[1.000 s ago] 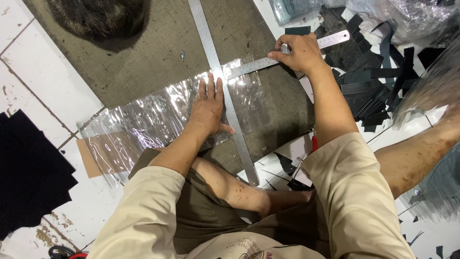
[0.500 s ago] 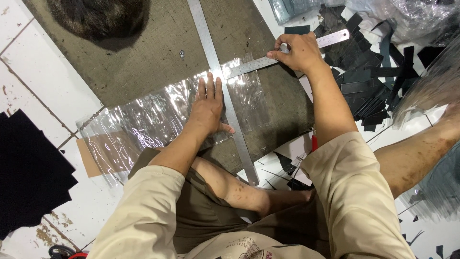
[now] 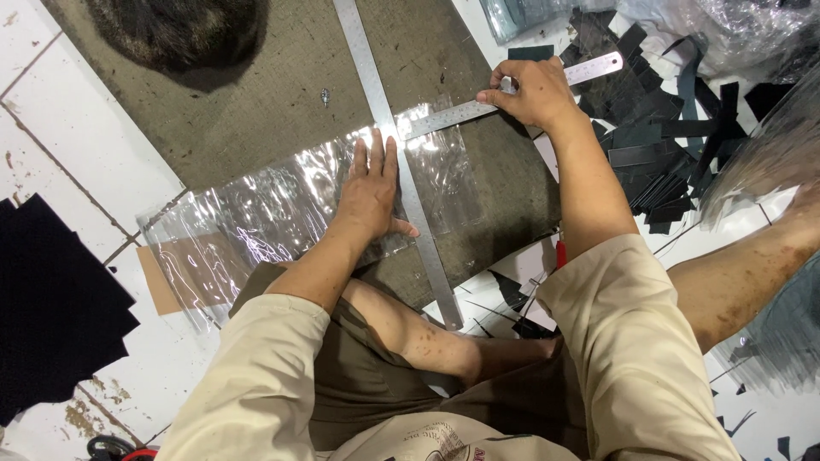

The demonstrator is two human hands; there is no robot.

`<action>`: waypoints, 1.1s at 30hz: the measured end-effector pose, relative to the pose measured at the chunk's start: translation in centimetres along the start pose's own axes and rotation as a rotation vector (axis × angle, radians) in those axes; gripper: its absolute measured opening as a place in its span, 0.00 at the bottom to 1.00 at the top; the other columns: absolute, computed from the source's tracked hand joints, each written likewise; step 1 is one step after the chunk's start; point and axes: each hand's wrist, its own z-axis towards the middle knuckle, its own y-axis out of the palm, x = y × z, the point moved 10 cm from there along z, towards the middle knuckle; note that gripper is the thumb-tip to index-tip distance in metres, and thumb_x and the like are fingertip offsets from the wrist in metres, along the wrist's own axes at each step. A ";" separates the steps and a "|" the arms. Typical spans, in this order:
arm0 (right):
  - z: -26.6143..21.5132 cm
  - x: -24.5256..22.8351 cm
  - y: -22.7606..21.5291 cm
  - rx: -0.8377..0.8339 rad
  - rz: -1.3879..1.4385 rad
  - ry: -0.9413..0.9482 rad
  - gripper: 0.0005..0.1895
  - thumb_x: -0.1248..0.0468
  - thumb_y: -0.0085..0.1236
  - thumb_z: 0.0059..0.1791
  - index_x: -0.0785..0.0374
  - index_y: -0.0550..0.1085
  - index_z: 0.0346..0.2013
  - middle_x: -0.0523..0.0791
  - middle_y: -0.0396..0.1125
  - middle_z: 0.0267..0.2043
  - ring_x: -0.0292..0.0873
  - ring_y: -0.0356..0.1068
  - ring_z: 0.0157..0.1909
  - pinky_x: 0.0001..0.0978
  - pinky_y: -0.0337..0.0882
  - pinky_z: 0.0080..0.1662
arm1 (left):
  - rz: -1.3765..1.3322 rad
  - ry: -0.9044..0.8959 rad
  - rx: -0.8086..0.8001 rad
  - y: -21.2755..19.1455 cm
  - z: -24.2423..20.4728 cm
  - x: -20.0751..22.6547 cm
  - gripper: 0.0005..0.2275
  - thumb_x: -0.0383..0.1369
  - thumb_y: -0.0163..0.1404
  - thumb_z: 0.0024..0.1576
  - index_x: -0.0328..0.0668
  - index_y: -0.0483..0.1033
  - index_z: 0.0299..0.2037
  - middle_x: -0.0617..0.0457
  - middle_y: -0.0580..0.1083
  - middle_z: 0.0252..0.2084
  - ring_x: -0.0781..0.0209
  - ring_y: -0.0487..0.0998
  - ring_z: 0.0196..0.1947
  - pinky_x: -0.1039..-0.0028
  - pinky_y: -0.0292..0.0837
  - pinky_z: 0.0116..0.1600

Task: Measuring and cutting clear plastic sheets using a metal ruler and a utility knife on the floor.

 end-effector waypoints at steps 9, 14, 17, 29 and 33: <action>0.1 0.5 0.5 -0.020 0.021 0.004 0.20 0.39 0.68 0.50 0.52 0.81 0.36 0.43 0.68 0.23 0.48 0.64 0.29 0.43 0.60 0.51 | 0.027 -0.002 0.033 0.0 0.1 -0.1 0.74 0.63 0.72 0.26 0.37 0.30 0.76 0.34 0.26 0.76 0.28 0.31 0.74 0.56 0.49 0.73; 0.2 0.6 0.6 -0.025 0.016 0.013 0.20 0.39 0.68 0.50 0.50 0.81 0.35 0.42 0.68 0.22 0.47 0.65 0.28 0.42 0.59 0.53 | 0.007 -0.024 0.007 -0.5 -0.3 -0.1 0.73 0.61 0.71 0.28 0.42 0.28 0.76 0.40 0.25 0.77 0.31 0.31 0.75 0.56 0.48 0.74; 0.1 0.8 0.5 -0.005 0.013 0.011 0.20 0.38 0.68 0.50 0.50 0.81 0.36 0.43 0.69 0.24 0.49 0.64 0.31 0.43 0.61 0.51 | 0.013 -0.023 -0.027 -1.6 -1.0 0.6 0.70 0.58 0.70 0.32 0.43 0.27 0.76 0.49 0.24 0.77 0.31 0.30 0.74 0.57 0.55 0.71; 0.0 0.0 0.0 0.017 -0.021 -0.057 0.20 0.41 0.68 0.52 0.53 0.80 0.33 0.43 0.66 0.19 0.47 0.63 0.24 0.41 0.58 0.57 | 0.011 -0.008 0.017 -0.2 0.2 0.1 0.73 0.58 0.73 0.28 0.35 0.29 0.76 0.34 0.25 0.76 0.26 0.31 0.74 0.55 0.54 0.72; 0.1 0.1 0.1 0.033 -0.021 -0.071 0.21 0.40 0.68 0.52 0.53 0.80 0.32 0.41 0.64 0.17 0.46 0.63 0.23 0.39 0.58 0.55 | 0.036 -0.023 -0.013 -0.3 0.1 0.2 0.73 0.59 0.72 0.30 0.33 0.28 0.75 0.35 0.24 0.76 0.28 0.29 0.74 0.55 0.51 0.72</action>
